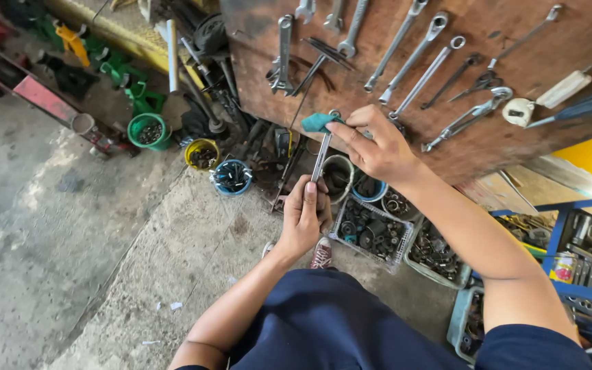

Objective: Cleaning and organizing various wrenches on a tool board.

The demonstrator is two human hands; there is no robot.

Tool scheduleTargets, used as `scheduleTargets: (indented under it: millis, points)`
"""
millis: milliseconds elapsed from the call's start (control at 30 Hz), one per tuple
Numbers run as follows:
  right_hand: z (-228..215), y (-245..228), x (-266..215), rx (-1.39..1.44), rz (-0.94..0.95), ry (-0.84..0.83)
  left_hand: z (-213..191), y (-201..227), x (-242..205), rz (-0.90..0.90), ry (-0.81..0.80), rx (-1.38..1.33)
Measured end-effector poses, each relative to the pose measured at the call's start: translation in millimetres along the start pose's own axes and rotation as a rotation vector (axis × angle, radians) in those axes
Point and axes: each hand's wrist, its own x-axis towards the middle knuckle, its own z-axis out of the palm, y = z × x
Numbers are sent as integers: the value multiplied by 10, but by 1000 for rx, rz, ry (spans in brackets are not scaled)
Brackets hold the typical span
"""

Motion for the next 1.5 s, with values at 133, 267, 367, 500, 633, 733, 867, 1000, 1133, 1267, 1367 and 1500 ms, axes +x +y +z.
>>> scheduleTargets:
  millis: [133,267,367,500,633,733,867,1000,1133,1267,1367,1500]
  points:
    - [138,-444,50,-138,-204,19,-70,47,-105,43,43,-27]
    - [136,-512,153,-67,-343,-128,-168,37,-167,76,77,-16]
    - [87,-508,299,-112,-365,-84,-129,175,-240,68,79,8]
    - [41,-627,490,-276,-464,67,-96,235,-184,81,73,10]
    - [160,-578,352,-102,-568,-74,-137,192,-162,121,92,34]
    - [167,-327,303,40,-239,-272,-116,189,-157,110,90,31]
    - [49,-450,468,-13,-146,-110,-25,237,-83,123,71,35]
    - [13,-646,537,11,-247,-195,-80,204,-7,149,108,32]
    - [100,-311,563,-227,-606,-36,-108,266,-4,163,70,63]
    - [237,-92,458,-284,-567,42,-55,312,7,169,59,66]
    - [136,-357,494,-245,-602,-83,-22,334,-1,169,110,52]
    - [59,-483,635,-167,-687,-34,-30,261,-147,179,137,62]
